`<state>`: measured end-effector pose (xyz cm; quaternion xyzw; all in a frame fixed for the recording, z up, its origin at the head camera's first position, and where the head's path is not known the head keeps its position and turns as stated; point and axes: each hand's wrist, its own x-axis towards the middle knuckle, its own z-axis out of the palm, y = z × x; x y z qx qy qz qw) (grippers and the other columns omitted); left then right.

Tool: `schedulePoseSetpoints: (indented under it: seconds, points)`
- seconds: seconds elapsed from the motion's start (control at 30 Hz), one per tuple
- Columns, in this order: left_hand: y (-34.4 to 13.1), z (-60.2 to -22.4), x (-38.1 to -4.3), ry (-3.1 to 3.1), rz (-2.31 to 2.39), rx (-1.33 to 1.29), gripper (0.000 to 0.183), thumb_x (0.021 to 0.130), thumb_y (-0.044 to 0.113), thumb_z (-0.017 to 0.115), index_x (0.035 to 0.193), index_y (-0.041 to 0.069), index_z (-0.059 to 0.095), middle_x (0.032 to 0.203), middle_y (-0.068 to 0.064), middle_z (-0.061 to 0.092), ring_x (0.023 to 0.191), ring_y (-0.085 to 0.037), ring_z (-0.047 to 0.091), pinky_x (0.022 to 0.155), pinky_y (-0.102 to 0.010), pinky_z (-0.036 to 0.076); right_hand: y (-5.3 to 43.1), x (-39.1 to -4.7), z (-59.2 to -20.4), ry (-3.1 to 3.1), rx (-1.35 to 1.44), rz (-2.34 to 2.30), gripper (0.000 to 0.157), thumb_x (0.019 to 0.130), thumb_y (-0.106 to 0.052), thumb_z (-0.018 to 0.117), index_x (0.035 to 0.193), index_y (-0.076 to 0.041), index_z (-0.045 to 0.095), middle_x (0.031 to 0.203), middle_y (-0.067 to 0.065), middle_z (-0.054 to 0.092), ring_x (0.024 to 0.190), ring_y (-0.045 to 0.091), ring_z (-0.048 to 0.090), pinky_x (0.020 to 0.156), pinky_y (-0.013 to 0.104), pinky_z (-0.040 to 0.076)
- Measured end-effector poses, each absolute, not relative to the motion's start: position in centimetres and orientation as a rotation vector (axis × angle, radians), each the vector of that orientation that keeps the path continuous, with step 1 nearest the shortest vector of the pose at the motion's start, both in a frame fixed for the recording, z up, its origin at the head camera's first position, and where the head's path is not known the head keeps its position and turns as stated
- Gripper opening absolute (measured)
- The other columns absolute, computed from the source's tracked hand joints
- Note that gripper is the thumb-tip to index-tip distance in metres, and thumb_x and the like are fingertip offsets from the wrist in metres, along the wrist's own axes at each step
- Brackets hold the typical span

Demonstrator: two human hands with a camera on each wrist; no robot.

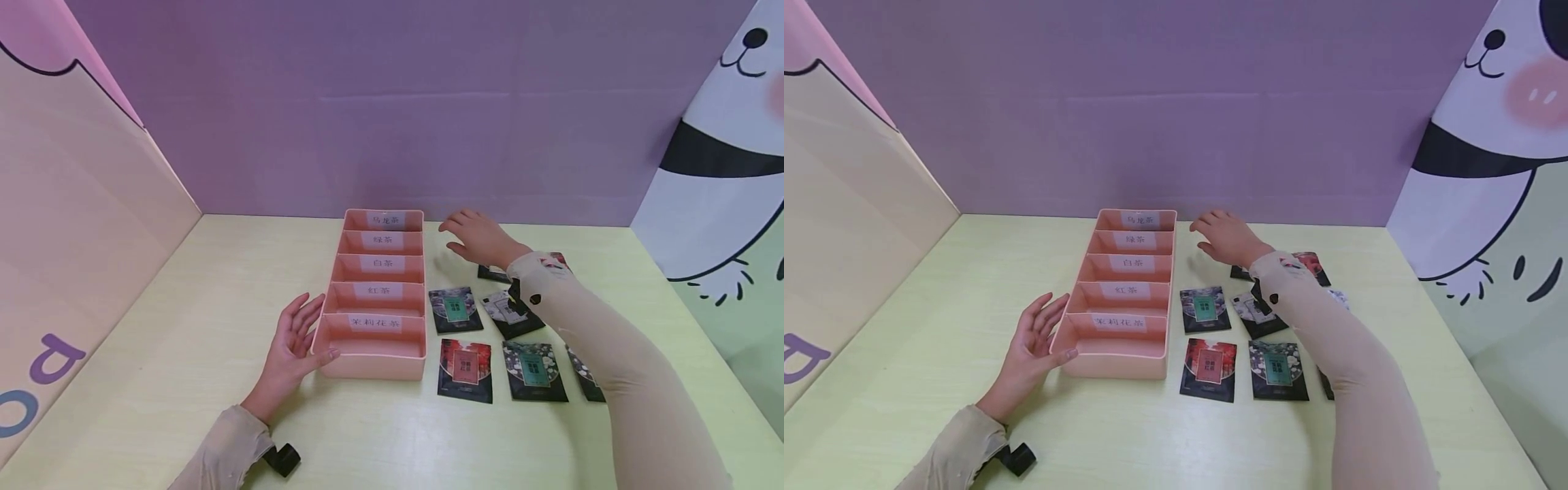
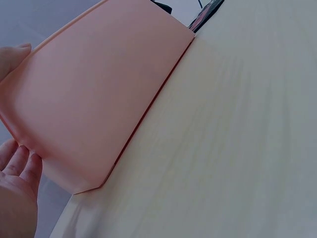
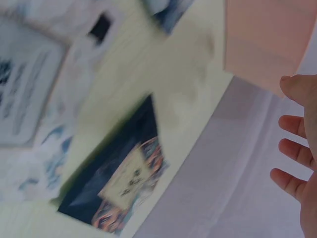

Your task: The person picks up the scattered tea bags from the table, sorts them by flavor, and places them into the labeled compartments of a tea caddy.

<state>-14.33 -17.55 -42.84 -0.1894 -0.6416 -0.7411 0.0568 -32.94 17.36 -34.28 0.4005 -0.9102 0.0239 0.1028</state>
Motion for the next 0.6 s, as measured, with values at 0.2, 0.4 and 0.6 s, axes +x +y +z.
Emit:
schedulePoseSetpoints:
  seconds: [0.2,0.4,0.6]
  points:
    - [-17.5,-42.9,-14.5,-1.944,-2.249,-0.58,0.093,0.077,-0.015,0.073,0.151,0.009,0.022,0.153,-0.005,0.038,0.139,-0.015,0.039,0.108,-0.021,0.038,18.7,-33.6,-35.3,-2.758,1.132,-0.036,0.039,0.094,-0.017,0.071,0.127,-0.002,0.059,0.125,0.017,0.059,0.12,0.037,0.05,0.105,0.053,0.041]
    - [-17.6,-42.9,-14.3,-1.962,-2.251,-0.55,0.095,0.077,-0.014,0.074,0.152,0.01,0.021,0.154,-0.006,0.037,0.139,-0.016,0.038,0.108,-0.02,0.037,20.2,-34.1,-36.1,-2.84,1.064,-0.099,0.042,0.096,-0.023,0.067,0.13,-0.002,0.056,0.127,0.018,0.057,0.122,0.038,0.048,0.104,0.055,0.04]
    - [-17.6,-42.5,-14.1,-1.956,-2.255,-0.543,0.093,0.078,-0.016,0.072,0.151,0.008,0.021,0.153,-0.005,0.037,0.139,-0.015,0.038,0.108,-0.02,0.037,22.2,-34.6,-36.0,-2.971,0.93,-0.116,0.045,0.098,-0.025,0.064,0.134,0.0,0.053,0.134,0.022,0.052,0.128,0.042,0.042,0.106,0.061,0.035]
